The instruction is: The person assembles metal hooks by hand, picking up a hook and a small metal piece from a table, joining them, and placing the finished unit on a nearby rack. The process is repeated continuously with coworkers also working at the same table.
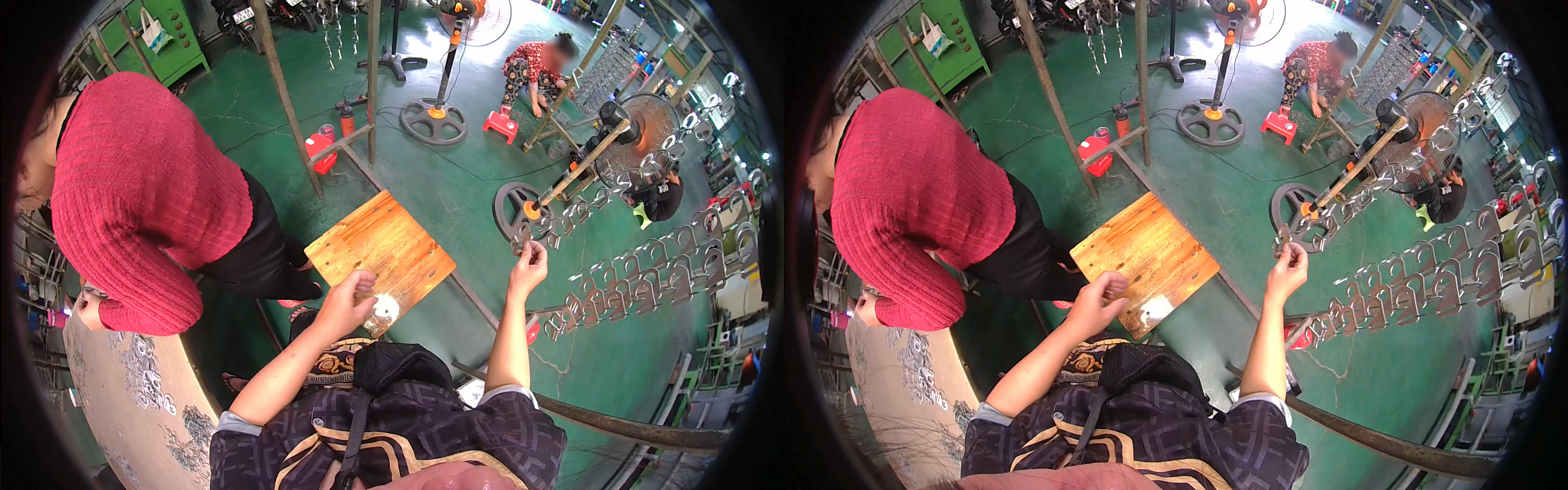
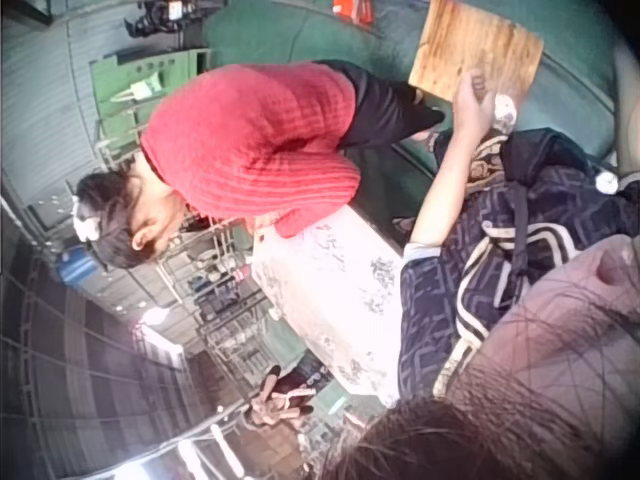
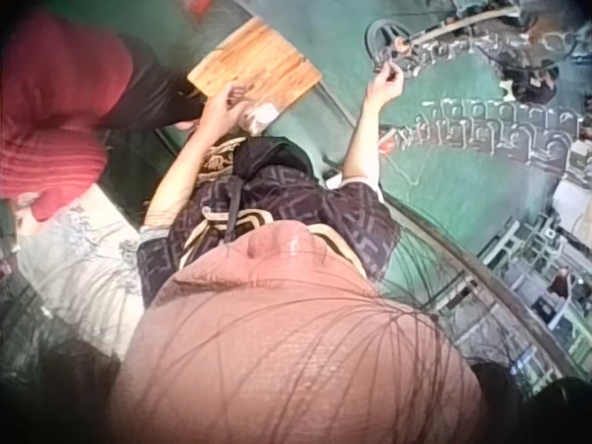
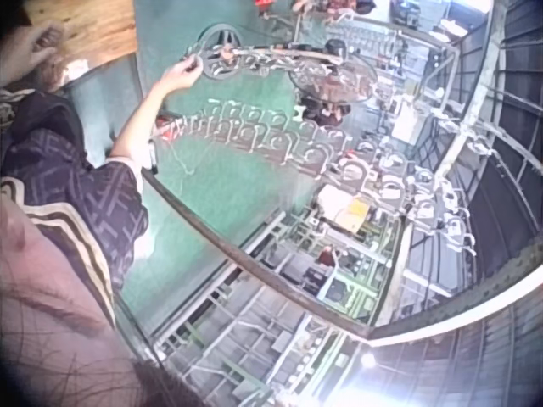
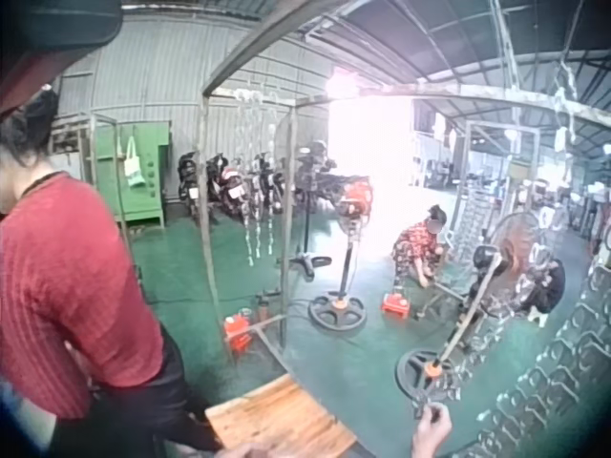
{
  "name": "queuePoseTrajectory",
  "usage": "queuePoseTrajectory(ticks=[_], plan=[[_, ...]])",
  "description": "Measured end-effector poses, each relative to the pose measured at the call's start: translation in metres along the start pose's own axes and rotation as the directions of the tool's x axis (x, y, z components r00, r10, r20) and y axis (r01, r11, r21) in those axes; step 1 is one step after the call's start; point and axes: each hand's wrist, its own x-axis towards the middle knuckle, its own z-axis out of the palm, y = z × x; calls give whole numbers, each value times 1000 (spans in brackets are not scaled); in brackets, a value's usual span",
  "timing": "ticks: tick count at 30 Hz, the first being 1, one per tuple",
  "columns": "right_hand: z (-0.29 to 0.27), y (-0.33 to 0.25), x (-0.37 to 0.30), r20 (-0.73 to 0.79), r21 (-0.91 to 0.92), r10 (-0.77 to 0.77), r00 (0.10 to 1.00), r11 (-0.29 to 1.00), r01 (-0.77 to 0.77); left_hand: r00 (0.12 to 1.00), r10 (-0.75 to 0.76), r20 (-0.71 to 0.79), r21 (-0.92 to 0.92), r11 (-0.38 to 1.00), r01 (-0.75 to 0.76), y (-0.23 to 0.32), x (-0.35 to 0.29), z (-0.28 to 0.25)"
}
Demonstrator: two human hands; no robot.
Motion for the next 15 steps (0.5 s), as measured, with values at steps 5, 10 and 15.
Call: queuePoseTrajectory(ticks=[5, 10, 15], plan=[[2, 11, 17, -228, -154, -106, 968, 985, 72, 986, -125, -112, -35, 992, 122, -30, -31, -45], [15, -14, -23, -376, -35, -48, 925, 999, 38, 921, -246, -303, -187, 963, 196, -53, -88, -83], [65, -59, -97, 77, -89, -278, 957, 955, 284, 811, -318, -490, -198, 947, 252, -61, -160, -106]])
